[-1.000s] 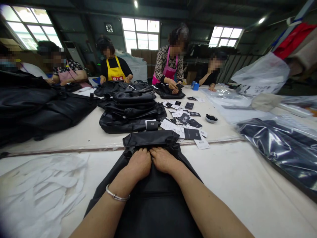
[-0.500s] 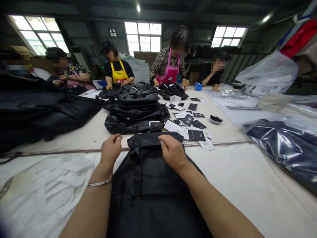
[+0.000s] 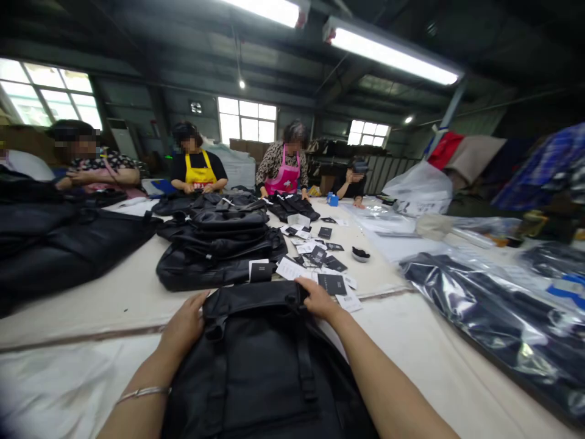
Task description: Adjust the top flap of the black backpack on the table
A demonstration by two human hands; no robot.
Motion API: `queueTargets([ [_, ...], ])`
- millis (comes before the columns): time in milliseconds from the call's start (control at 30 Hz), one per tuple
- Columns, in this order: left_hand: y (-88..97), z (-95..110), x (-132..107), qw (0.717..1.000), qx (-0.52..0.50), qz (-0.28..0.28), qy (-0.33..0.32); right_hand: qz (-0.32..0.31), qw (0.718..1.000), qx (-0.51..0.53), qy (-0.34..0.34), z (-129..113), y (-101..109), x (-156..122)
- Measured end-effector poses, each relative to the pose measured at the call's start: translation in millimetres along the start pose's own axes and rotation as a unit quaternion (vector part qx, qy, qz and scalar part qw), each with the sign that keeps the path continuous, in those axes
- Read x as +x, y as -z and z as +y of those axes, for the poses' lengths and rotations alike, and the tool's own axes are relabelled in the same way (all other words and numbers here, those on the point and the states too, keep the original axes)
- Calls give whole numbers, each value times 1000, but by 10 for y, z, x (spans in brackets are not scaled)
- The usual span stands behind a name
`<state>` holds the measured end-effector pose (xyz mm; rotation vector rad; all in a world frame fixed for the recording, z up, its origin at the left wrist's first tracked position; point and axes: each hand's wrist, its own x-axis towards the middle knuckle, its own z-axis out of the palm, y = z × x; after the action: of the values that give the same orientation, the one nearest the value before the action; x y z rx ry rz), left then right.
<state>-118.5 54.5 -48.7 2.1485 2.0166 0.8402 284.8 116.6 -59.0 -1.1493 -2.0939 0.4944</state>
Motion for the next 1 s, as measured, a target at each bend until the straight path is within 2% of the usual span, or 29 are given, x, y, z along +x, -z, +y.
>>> queueTargets([
  [100, -33, -161, 200, 998, 27, -3, -50, 13, 997, -67, 47, 0, 20, 39],
  [233, -126, -312, 393, 995, -15, -36, -93, 2, 978, -196, 71, 2, 32, 87],
  [333, -195, -308, 409, 993, -49, -51, -93, -5, 965, -258, 41, 2, 13, 132],
  [500, -214, -138, 335, 994, -35, -38, -98, 4, 960, -277, -43, 97, -116, 186],
  [667, -221, 14, 286, 992, 117, -26, 31, 26, 944, -309, -115, 161, -249, 138],
  [767, -231, 69, 274, 983, 167, -28, 74, 37, 937, -323, -126, 144, -279, 113],
  [900, -234, 118, 283, 981, 163, -34, 99, 48, 934, -333, -120, 127, -292, 105],
  [1000, -214, 86, 279, 991, 84, -32, 98, 54, 936, -332, -103, 152, -286, 96],
])
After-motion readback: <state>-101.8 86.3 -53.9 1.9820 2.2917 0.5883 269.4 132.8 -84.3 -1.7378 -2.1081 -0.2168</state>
